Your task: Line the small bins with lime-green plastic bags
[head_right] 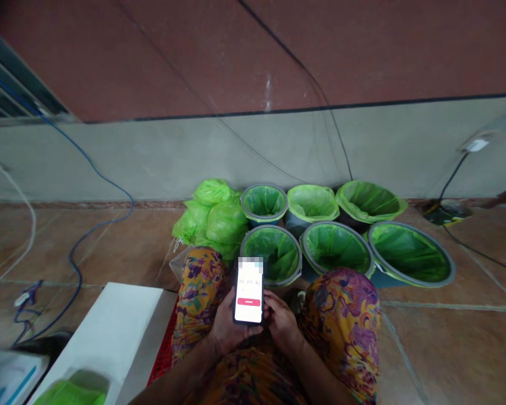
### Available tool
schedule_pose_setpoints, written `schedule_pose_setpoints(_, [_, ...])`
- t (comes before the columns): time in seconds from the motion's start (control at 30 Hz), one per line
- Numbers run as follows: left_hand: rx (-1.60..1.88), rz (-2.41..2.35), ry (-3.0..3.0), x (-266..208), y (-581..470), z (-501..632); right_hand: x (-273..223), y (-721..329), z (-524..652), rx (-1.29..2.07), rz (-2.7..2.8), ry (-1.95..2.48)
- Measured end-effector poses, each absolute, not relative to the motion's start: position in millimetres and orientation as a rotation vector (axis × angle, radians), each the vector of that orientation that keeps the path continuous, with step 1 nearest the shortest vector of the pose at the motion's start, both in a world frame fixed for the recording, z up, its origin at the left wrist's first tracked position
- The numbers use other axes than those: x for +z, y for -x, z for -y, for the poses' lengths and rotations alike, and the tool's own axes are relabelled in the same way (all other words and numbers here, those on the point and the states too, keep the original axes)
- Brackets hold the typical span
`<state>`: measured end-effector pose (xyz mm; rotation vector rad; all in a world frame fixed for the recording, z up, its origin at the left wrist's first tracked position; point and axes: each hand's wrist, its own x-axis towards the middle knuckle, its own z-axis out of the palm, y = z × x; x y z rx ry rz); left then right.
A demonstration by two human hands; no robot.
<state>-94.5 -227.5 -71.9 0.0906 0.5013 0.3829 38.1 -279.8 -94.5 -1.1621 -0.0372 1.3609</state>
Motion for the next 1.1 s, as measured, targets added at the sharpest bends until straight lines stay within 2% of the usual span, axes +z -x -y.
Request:
schedule_pose_setpoints(0.8, [0.409, -0.427, -0.053, -71, 96, 227, -78, -34, 280, 1.377, 0.058, 1.182])
schedule_pose_setpoints(1.1, [0.418, -0.468, -0.061, -67, 95, 227, -92, -30, 279, 1.294, 0.180, 1.319])
